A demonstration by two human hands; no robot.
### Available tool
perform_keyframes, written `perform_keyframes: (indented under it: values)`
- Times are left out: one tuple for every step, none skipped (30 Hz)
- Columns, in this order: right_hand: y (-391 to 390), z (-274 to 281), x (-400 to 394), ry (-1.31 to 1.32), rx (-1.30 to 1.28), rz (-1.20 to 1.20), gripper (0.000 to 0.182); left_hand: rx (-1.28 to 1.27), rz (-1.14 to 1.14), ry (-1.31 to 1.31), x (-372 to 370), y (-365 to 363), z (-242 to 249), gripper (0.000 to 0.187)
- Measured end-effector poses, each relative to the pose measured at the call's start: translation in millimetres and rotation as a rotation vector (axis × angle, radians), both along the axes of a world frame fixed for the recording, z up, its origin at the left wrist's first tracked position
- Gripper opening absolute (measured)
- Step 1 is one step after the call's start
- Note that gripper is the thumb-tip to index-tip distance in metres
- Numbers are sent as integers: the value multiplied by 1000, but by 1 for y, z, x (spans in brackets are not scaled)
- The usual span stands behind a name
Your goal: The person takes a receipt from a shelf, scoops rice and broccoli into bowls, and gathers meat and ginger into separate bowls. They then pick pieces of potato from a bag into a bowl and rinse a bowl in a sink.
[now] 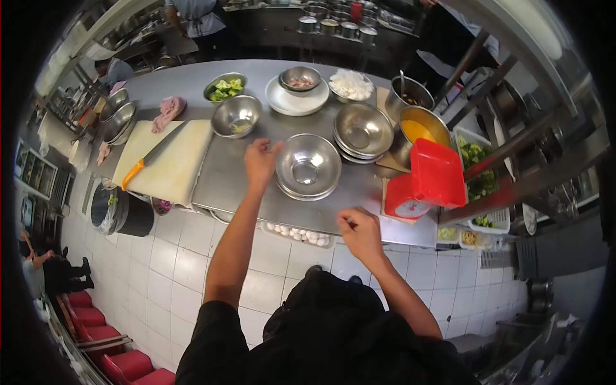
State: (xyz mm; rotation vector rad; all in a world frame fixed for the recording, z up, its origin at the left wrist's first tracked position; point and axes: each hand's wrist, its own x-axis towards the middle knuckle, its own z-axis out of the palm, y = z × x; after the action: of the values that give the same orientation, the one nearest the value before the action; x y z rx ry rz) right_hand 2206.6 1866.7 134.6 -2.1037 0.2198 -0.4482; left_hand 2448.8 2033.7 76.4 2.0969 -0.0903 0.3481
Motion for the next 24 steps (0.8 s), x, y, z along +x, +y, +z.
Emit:
perform_keyframes:
  values:
    - [-10, -8, -20, 56, 2, -43, 9, 94, -49, -35, 3, -2, -3, 39]
    - [-20, -18, -41, 104, 9, -88, 10, 189, -104, -73, 6, -5, -5, 36]
    - [-30, -29, -61, 150, 16, -135, 10, 280, -162, -117, 9, -9, -6, 33]
    - [-42, -44, -83, 193, 13, -171, 12, 324, -163, -139, 9, -13, -1, 24]
    - [-51, -54, -105, 209, 15, -218, 12, 356, -172, -146, 10, -14, 1, 22]
    - [-58, -61, -126, 223, 20, -266, 12, 390, -182, -156, 12, -13, 1, 21]
    - [-64, -68, -145, 239, 27, -311, 12, 426, -190, -166, 11, -13, 5, 19]
    - [-72, -76, -162, 267, 20, -365, 12, 449, -179, -182, 10, -14, 8, 18]
    - [-78, -81, -179, 295, 16, -419, 12, 472, -168, -200, 6, -15, 16, 17]
    - [-84, -83, -192, 291, 48, -468, 12, 496, -154, -219, 1, -17, 23, 16]
    - [-89, -84, -204, 301, 48, -505, 12, 528, -144, -208, -2, -19, 29, 15]
    - [-94, -82, -213, 327, 81, -539, 12, 561, -129, -198, -5, -21, 34, 14]
    - [-99, -81, -222, 351, 114, -568, 12, 594, -109, -190, -8, -24, 38, 13]
    - [-103, -84, -232, 355, 110, -590, 12, 640, -86, -210, -11, -26, 39, 12]
    - [-110, -87, -242, 356, 105, -608, 12, 686, -58, -232, -15, -28, 40, 13]
    - [-116, -91, -251, 355, 101, -623, 12, 732, -26, -256, -18, -30, 42, 13]
    - [-121, -95, -262, 341, 99, -635, 13, 763, -9, -276, -21, -31, 44, 13]
    - [-127, -98, -274, 329, 97, -644, 13, 794, 10, -294, -24, -33, 46, 14]
    - [-135, -100, -287, 314, 92, -651, 13, 823, 33, -313, -28, -35, 49, 15]
    - [-143, -108, -302, 294, 97, -671, 12, 828, 44, -291, -29, -38, 54, 15]
    - [-151, -113, -317, 287, 143, -691, 11, 832, 59, -271, -30, -42, 62, 15]
    - [-160, -118, -331, 281, 188, -705, 11, 837, 78, -249, -30, -43, 70, 15]
    - [-170, -123, -347, 277, 232, -716, 10, 871, 56, -274, -23, -39, 76, 16]
    - [-182, -127, -362, 289, 232, -731, 12, 905, 36, -296, -14, -31, 80, 17]
